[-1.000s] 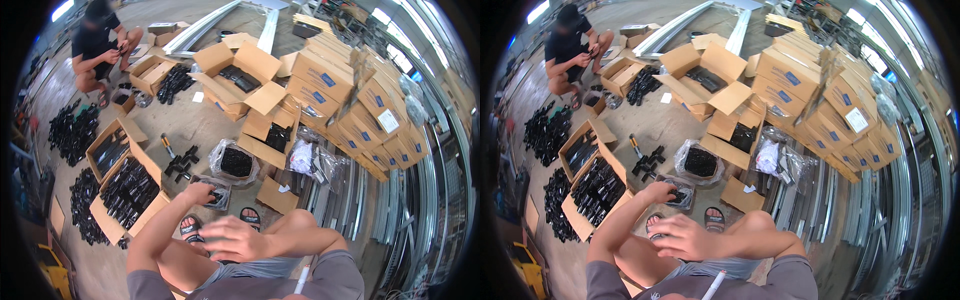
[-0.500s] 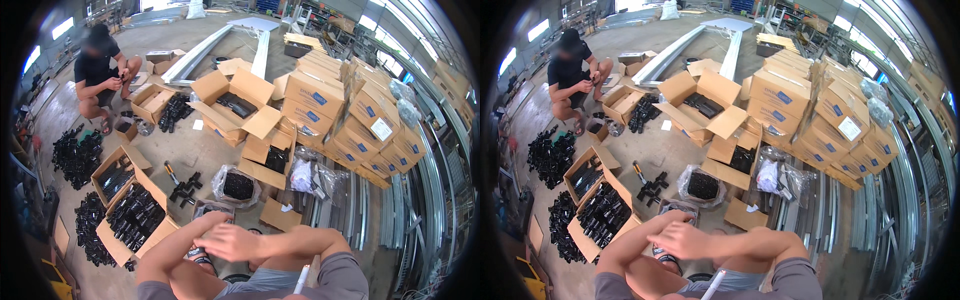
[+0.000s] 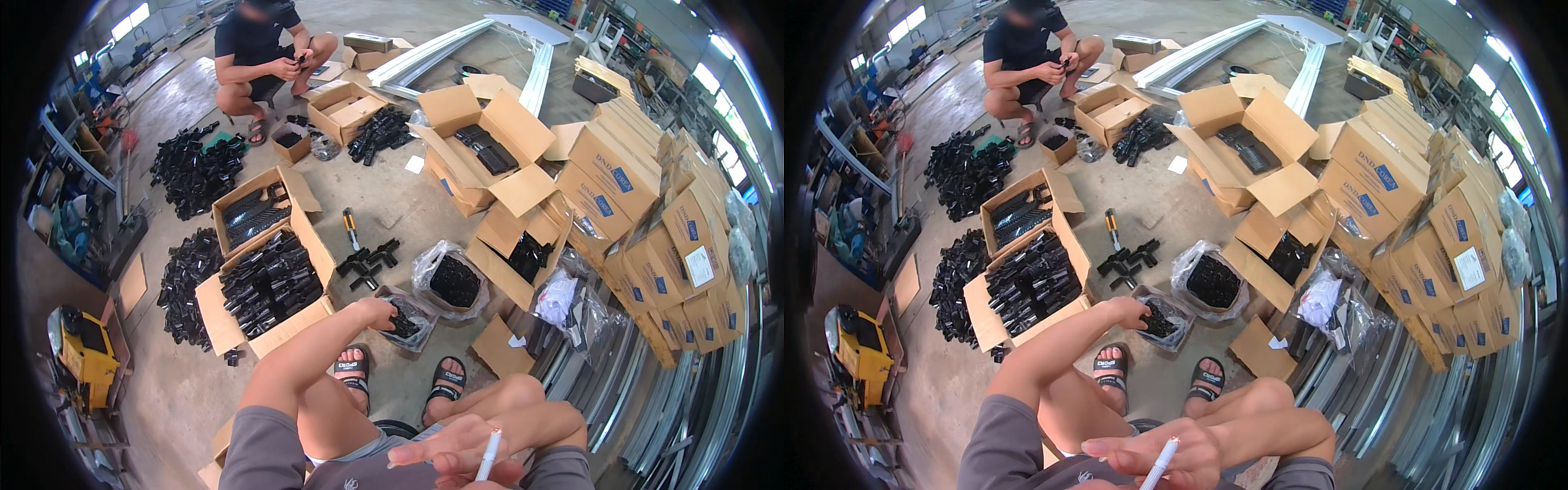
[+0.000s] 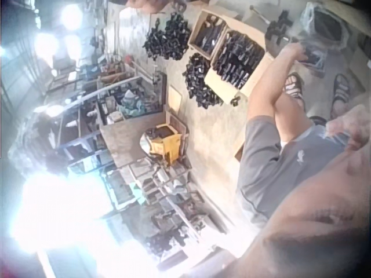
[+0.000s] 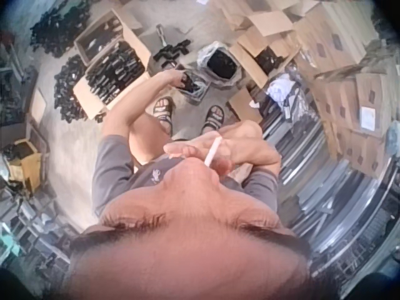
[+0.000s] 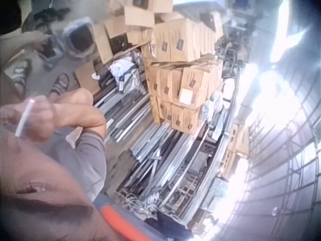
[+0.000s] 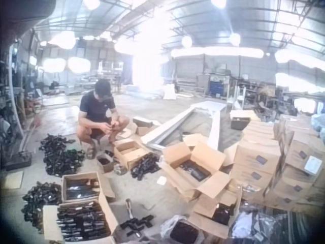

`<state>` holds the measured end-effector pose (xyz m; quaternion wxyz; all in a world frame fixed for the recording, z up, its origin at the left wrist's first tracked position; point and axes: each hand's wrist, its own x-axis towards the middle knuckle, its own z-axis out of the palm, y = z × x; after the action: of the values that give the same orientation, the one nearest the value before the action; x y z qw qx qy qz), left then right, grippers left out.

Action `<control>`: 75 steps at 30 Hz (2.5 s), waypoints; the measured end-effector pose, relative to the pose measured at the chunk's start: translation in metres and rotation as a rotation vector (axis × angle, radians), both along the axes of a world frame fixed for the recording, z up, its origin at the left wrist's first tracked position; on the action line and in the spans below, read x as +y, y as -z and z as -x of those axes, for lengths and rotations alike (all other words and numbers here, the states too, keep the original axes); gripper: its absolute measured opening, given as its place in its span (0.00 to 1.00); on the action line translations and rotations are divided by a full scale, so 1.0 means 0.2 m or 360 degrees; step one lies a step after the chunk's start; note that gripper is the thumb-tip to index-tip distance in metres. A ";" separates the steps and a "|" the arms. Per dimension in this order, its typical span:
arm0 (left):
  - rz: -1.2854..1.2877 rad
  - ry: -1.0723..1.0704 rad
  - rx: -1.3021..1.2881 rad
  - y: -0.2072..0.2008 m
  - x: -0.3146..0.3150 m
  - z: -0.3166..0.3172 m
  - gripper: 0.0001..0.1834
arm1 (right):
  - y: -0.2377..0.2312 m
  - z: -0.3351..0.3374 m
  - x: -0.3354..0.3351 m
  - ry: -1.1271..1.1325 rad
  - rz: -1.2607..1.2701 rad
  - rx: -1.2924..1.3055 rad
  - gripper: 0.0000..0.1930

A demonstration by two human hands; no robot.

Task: The person picks up black metal components from cardboard boxes on the floor and attaches them together by hand while sitting on the ground.

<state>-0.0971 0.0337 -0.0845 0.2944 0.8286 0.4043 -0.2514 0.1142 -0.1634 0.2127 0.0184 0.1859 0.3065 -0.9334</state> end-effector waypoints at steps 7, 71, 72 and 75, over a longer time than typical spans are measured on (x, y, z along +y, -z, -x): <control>0.0011 -0.0074 0.0025 -0.04 0.02 -0.02 0.29 | 0.25 0.00 0.01 0.0893 -0.1644 0.1153 0.28; -0.0299 -0.2350 -0.0255 0.73 0.36 0.06 0.27 | 0.69 -0.11 0.37 0.2597 -0.0545 -0.1005 0.10; -0.0411 -0.2275 -0.0279 0.61 0.36 0.00 0.26 | 0.69 -0.12 0.34 0.2585 -0.0562 -0.0996 0.10; -0.0483 -0.2170 -0.0948 0.41 0.48 0.02 0.23 | 0.62 -0.08 0.34 0.2511 -0.0647 -0.0909 0.11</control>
<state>-0.1020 0.1301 -0.1659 0.3643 0.4596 0.7604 0.2791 0.1296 -0.0959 0.0896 -0.5925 0.5717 0.2324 -0.5178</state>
